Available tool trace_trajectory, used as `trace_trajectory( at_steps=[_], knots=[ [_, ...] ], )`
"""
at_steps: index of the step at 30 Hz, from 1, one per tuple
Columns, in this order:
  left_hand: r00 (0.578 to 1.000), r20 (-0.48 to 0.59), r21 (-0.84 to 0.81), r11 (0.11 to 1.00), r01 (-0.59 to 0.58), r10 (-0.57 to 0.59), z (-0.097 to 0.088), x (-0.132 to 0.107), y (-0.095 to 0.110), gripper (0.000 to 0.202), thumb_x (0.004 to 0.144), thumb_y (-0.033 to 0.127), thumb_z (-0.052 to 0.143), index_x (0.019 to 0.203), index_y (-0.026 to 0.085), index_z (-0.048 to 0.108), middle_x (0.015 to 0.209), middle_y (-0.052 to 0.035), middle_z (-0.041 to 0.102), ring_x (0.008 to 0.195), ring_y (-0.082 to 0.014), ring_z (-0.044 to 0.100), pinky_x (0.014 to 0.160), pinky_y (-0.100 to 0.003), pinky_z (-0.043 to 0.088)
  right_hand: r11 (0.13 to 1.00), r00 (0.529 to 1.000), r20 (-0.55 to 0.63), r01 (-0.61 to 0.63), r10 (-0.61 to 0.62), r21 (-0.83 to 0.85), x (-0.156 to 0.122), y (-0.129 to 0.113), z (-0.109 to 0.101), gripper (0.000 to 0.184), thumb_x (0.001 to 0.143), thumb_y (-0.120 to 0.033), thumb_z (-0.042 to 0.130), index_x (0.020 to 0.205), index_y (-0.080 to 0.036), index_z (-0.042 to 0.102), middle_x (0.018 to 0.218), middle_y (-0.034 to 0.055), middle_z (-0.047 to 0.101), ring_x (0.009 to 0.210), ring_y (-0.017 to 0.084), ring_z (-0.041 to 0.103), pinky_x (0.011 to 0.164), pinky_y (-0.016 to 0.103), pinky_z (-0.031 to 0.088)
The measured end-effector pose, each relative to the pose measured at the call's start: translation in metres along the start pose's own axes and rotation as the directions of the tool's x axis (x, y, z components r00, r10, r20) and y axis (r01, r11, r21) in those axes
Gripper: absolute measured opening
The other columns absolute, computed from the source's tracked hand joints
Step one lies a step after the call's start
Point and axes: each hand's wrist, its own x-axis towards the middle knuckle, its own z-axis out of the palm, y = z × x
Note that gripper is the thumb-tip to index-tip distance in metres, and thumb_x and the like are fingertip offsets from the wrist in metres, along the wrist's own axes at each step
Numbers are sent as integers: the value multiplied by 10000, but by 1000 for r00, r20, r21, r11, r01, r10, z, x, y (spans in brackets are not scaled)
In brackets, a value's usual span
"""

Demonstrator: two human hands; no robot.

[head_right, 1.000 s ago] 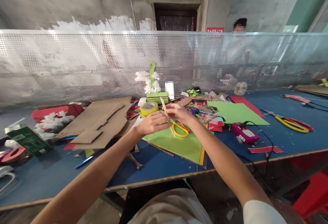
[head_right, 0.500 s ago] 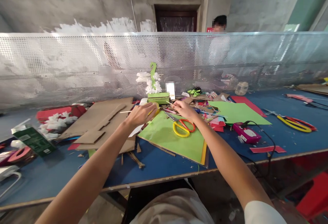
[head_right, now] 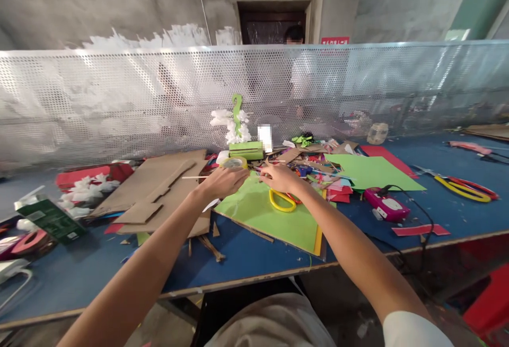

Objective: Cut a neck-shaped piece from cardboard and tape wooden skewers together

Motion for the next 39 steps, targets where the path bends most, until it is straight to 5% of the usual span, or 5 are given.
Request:
trace_trajectory(
  at_steps=[14, 28, 31, 35, 39],
  knots=[
    [987, -154, 25, 998, 56, -52, -5, -2, -4, 375, 1083, 346, 437, 1196, 215, 770, 1071, -111, 794, 834, -218, 733, 663, -300, 510, 989, 996, -57, 72, -64, 133, -3, 1, -3, 279, 1031, -234, 534, 903, -143, 765, 796, 55, 727, 664, 148, 565, 661, 245, 325],
    [987, -120, 51, 993, -102, 107, -7, -3, -7, 355, 1077, 313, 447, 1239, 226, 751, 1024, -101, 789, 761, -180, 696, 599, -259, 462, 981, 996, -31, 87, -83, 173, -3, 3, 3, 277, 1037, -241, 522, 946, -143, 765, 755, 43, 705, 619, 139, 553, 643, 248, 328],
    [989, -60, 66, 989, -131, 135, -10, -2, -6, 342, 1057, 229, 439, 1167, 229, 763, 1060, -85, 790, 782, -169, 694, 591, -251, 437, 974, 998, -12, 56, -54, 221, -2, 1, 6, 278, 1036, -253, 521, 963, -146, 767, 737, 44, 714, 612, 145, 574, 637, 247, 356],
    [997, -72, 95, 995, -28, 35, -12, -4, -12, 319, 997, 178, 474, 1121, 229, 764, 1052, -78, 792, 764, -170, 692, 574, -265, 412, 904, 994, -94, -6, 50, 427, 4, 15, 7, 337, 1063, -326, 456, 950, -150, 720, 790, 64, 741, 666, 163, 641, 655, 248, 446],
    [979, -161, 109, 984, 140, -121, -15, -12, -28, 338, 992, 206, 464, 1134, 247, 767, 1042, -76, 794, 747, -192, 695, 555, -288, 393, 825, 894, -305, -115, 330, 554, 9, 46, -1, 267, 1058, -274, 400, 1011, -164, 639, 837, 70, 716, 721, 164, 657, 643, 236, 487]
  ],
)
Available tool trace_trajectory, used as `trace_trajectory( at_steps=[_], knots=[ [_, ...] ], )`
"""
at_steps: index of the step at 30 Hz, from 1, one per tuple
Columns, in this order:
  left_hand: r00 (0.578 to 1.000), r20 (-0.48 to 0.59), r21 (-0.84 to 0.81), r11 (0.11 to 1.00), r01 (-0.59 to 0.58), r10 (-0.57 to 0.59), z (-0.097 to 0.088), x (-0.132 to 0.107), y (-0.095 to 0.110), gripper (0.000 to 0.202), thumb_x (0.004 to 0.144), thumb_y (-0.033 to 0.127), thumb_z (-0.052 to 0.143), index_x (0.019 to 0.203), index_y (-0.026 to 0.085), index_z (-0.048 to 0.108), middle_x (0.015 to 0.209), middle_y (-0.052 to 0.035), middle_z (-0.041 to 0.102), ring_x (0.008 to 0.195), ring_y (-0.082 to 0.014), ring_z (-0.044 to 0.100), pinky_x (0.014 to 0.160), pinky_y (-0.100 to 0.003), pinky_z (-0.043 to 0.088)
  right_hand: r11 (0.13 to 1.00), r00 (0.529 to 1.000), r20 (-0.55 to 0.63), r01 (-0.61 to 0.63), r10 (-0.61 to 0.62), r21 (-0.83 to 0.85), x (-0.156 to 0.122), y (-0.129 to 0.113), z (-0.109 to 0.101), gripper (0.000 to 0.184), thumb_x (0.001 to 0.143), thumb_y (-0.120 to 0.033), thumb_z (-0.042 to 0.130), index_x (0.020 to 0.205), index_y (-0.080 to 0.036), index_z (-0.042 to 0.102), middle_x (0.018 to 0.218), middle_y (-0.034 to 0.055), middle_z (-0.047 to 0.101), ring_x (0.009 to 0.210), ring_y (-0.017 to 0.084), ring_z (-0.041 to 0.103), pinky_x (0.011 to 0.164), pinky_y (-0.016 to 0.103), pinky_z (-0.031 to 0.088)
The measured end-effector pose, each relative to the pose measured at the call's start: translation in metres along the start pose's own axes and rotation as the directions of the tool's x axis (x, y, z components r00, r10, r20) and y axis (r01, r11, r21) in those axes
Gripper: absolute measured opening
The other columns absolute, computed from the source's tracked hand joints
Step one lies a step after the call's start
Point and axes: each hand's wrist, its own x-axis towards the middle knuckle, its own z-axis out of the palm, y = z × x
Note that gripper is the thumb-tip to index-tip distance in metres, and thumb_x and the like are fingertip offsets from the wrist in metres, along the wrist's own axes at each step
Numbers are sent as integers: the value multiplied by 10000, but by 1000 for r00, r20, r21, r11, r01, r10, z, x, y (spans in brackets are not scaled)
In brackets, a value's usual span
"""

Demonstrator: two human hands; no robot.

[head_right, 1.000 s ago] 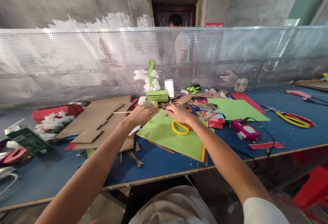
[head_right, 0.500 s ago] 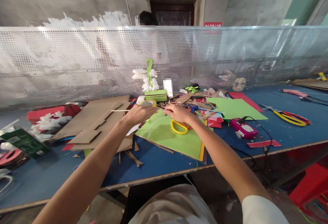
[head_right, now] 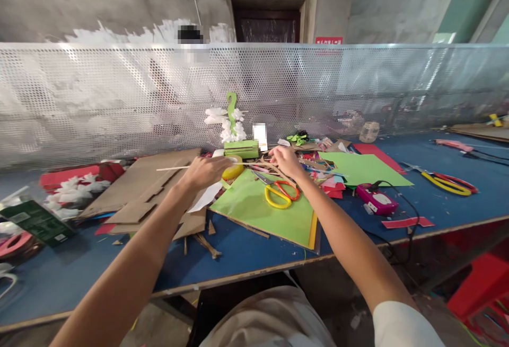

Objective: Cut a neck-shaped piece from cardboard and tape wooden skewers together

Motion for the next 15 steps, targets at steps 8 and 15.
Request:
trace_trajectory(
  at_steps=[8, 15],
  knots=[
    [971, -67, -2, 973, 231, -231, -11, -7, -13, 334, 1031, 300, 436, 1074, 253, 764, 1020, -85, 793, 737, -203, 693, 577, -309, 385, 891, 956, 250, -21, 150, -454, -10, -8, -7, 182, 998, -318, 562, 1041, -169, 658, 901, 83, 758, 739, 178, 669, 662, 252, 453],
    [976, -19, -7, 976, 218, -218, -5, -6, -6, 338, 1029, 298, 438, 1098, 256, 766, 1050, -85, 799, 793, -222, 716, 584, -306, 387, 606, 906, 391, 222, 161, -764, -33, -35, 36, 393, 929, -372, 624, 1259, -160, 646, 1263, 209, 710, 1106, 367, 692, 833, 384, 486]
  ],
)
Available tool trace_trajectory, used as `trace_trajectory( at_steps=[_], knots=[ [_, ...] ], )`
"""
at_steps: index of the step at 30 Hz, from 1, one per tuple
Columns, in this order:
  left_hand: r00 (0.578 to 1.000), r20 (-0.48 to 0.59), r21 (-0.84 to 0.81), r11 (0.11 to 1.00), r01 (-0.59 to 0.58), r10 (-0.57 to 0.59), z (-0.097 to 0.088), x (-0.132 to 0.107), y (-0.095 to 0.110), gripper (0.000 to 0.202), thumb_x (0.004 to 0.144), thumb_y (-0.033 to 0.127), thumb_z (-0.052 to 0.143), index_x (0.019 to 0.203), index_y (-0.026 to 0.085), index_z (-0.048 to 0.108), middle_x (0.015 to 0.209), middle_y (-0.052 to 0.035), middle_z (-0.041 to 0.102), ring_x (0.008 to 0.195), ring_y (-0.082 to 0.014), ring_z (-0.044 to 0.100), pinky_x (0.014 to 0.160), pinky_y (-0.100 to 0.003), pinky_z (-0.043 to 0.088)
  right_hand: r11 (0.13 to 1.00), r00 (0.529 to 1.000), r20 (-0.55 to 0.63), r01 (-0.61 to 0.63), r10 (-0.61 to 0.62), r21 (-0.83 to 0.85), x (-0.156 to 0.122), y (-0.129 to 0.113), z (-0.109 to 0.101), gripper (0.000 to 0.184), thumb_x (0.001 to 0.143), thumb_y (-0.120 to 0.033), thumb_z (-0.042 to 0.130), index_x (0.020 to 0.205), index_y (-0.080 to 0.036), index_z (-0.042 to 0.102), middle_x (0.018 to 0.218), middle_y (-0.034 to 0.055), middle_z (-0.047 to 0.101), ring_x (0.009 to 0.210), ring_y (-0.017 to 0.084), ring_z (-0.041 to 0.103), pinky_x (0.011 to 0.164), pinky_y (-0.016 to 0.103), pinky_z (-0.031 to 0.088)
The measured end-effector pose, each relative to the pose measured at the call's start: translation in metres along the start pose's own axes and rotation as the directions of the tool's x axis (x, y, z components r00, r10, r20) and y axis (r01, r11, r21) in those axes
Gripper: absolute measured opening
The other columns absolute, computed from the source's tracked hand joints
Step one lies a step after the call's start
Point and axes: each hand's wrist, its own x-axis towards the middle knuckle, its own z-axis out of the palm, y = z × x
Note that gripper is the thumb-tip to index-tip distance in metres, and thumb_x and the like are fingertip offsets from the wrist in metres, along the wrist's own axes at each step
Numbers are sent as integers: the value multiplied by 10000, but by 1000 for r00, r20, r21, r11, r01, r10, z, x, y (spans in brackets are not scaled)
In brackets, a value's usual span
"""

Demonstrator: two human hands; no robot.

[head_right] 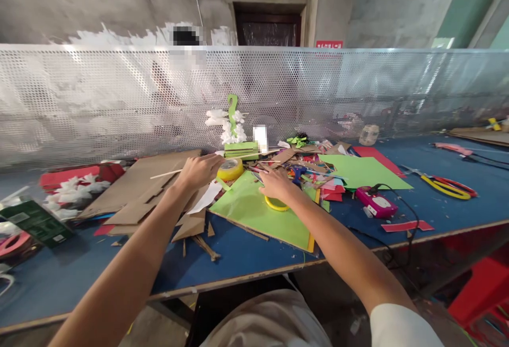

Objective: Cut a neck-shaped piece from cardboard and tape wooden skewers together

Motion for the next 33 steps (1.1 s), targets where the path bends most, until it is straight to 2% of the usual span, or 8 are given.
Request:
trace_trajectory(
  at_steps=[6, 12, 16, 21, 24, 27, 30, 33],
  knots=[
    [1000, -10, 15, 1000, -10, 10, 3, 0, 1, 368, 1058, 347, 402, 1050, 248, 756, 1013, -83, 802, 766, -227, 718, 557, -309, 333, 1000, 999, 31, -20, 21, -17, 0, -7, 3, 355, 922, -224, 560, 1229, -71, 651, 1112, 245, 740, 1028, 370, 717, 802, 387, 496],
    [1000, -26, 2, 1000, 1, -1, 5, 0, 0, 370, 1062, 365, 402, 1050, 247, 752, 1016, -76, 807, 767, -216, 720, 559, -308, 337, 1000, 999, -16, 30, -30, 0, -5, -12, -3, 213, 940, -194, 550, 1080, -111, 688, 1012, 209, 754, 966, 328, 727, 756, 338, 468],
    [1000, -25, 10, 1000, 10, -10, 4, 0, 1, 367, 1063, 365, 407, 1080, 245, 754, 1026, -73, 807, 799, -230, 731, 568, -310, 342, 999, 997, -75, 36, -33, 39, -7, -9, -6, 198, 974, -195, 535, 1097, -130, 676, 1061, 194, 748, 986, 302, 721, 780, 316, 455],
    [999, -27, 1, 999, 45, -45, -1, 0, 4, 360, 1059, 372, 417, 1098, 252, 754, 1060, -89, 803, 819, -241, 735, 577, -307, 360, 965, 992, -126, 57, -26, 255, -13, 0, -21, 294, 975, -243, 587, 1232, -147, 693, 1187, 161, 751, 1049, 271, 705, 812, 289, 472],
    [998, -37, -4, 998, 59, -59, -3, 0, 5, 357, 1055, 371, 419, 1088, 250, 753, 1040, -97, 803, 798, -237, 730, 578, -307, 366, 889, 990, -62, 140, -125, 437, -19, 10, -38, 333, 970, -267, 603, 1260, -153, 720, 1161, 125, 775, 955, 232, 719, 773, 277, 499],
    [996, -54, -9, 998, 67, -67, -3, 0, 5, 358, 1059, 372, 418, 1073, 245, 752, 1067, -96, 802, 794, -237, 730, 578, -312, 363, 831, 978, -80, 204, -191, 517, -24, 26, -56, 355, 970, -273, 601, 1278, -162, 737, 1138, 110, 787, 927, 219, 720, 781, 285, 524],
    [994, -66, -24, 996, 81, -82, -3, 0, 6, 362, 1066, 377, 413, 1061, 242, 749, 1068, -96, 800, 801, -242, 730, 586, -310, 368, 849, 986, -93, 164, -136, 503, -22, 49, -72, 351, 969, -259, 589, 1269, -174, 749, 1199, 115, 776, 956, 228, 725, 803, 297, 527],
    [995, -56, -40, 996, 86, -88, -2, 0, 7, 363, 1065, 377, 414, 1056, 240, 750, 1058, -99, 798, 819, -248, 733, 598, -304, 385, 961, 995, -79, -36, 60, 273, -9, 79, -78, 344, 947, -179, 564, 1226, -193, 766, 1178, 123, 781, 972, 265, 730, 780, 312, 501]
  ],
)
